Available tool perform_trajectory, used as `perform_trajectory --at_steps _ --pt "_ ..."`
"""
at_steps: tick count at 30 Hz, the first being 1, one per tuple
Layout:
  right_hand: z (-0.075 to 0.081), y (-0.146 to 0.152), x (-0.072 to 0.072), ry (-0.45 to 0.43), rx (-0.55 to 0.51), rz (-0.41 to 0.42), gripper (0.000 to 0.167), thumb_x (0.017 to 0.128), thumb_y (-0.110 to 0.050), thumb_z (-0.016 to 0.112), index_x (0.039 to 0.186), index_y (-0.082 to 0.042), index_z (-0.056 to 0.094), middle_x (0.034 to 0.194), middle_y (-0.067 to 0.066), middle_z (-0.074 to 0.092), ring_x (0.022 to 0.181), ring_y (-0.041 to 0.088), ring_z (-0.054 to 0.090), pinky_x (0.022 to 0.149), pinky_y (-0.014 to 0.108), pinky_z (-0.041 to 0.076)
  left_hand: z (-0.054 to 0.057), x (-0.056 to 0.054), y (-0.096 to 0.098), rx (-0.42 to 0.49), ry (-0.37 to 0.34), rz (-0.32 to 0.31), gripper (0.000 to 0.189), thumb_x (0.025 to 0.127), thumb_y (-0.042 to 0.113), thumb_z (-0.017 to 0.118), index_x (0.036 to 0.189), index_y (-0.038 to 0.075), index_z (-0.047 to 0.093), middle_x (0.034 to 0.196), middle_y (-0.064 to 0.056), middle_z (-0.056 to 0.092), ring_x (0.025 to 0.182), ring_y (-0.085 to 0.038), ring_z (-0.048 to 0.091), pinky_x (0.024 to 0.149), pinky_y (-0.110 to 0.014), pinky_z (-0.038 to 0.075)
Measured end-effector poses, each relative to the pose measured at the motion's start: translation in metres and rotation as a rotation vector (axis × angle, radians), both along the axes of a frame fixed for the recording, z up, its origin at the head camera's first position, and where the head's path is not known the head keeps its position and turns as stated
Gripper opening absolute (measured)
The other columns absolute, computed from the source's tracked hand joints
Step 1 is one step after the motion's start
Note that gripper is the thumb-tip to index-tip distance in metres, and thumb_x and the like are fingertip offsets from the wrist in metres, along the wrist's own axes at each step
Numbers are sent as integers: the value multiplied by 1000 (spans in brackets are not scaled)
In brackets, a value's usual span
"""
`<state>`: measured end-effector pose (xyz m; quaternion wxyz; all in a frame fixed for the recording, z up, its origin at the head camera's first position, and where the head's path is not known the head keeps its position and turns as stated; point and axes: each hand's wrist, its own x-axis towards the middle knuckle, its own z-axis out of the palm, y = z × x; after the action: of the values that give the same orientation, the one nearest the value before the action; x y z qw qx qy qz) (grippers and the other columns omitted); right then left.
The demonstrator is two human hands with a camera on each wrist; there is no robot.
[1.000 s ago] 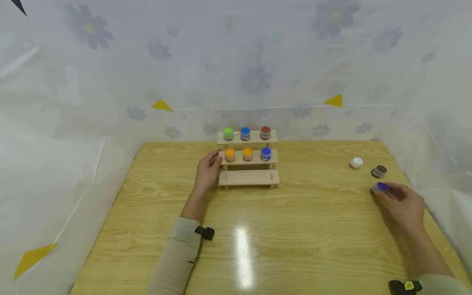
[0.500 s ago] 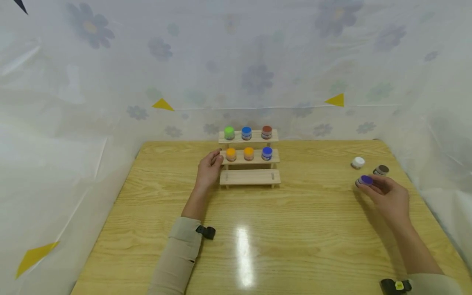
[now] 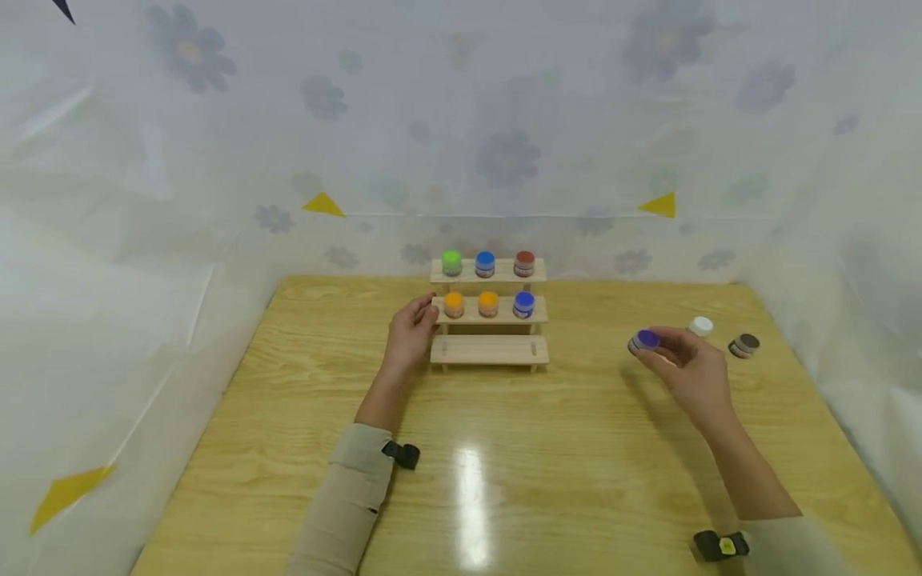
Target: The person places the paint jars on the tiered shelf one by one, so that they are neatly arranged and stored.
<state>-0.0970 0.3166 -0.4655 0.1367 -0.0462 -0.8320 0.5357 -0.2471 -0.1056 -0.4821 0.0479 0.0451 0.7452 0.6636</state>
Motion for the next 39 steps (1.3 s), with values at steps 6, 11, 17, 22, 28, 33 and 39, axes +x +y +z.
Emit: perform_trajectory --at_steps 6,11,17,22,28,33,39 --pt "4 -30 -14 48 51 94 44 98 -18 80 135 2 66 126 12 70 109 0 67 94 7 54 1 0 2 -12 21 -7 47 113 24 55 155 5 52 149 -18 60 138 -29 58 109 -39 57" --pt "4 -57 -26 49 33 176 41 98 -18 79 133 0 67 125 18 70 110 9 70 95 10 55 1 0 1 -28 26 9 46 113 23 55 155 5 52 147 -18 61 136 -28 59 107 -37 58" --pt "-1 -90 -41 57 -16 275 40 98 -14 79 134 0 67 126 17 70 116 28 70 97 13 56 2 1 -2 -32 22 20 45 113 21 55 155 5 53 146 -19 61 135 -29 60 107 -37 58" --pt "-3 -119 -52 73 -44 342 37 98 -9 78 133 0 68 125 19 71 117 36 69 101 22 58 1 1 -2 -29 32 19 45 113 21 55 154 3 53 145 -19 62 135 -30 60 106 -38 59" --pt "-6 -144 -61 40 -64 402 38 98 -7 78 134 -1 69 127 18 71 117 34 70 99 28 61 -4 2 1 -37 43 -10 47 113 24 55 156 3 51 150 -17 59 136 -28 59 106 -37 59" --pt "-8 -166 -72 30 -35 456 38 97 -6 78 135 -3 69 127 16 72 115 32 72 94 26 62 -4 3 2 -31 47 -4 47 113 25 55 155 6 53 151 -16 59 137 -27 59 106 -36 59" --pt "-13 -192 -84 41 -48 529 40 98 -1 75 136 2 67 131 16 70 121 32 70 102 30 60 -3 2 0 -32 49 4 46 113 24 56 154 5 53 150 -18 59 137 -30 59 107 -38 59"
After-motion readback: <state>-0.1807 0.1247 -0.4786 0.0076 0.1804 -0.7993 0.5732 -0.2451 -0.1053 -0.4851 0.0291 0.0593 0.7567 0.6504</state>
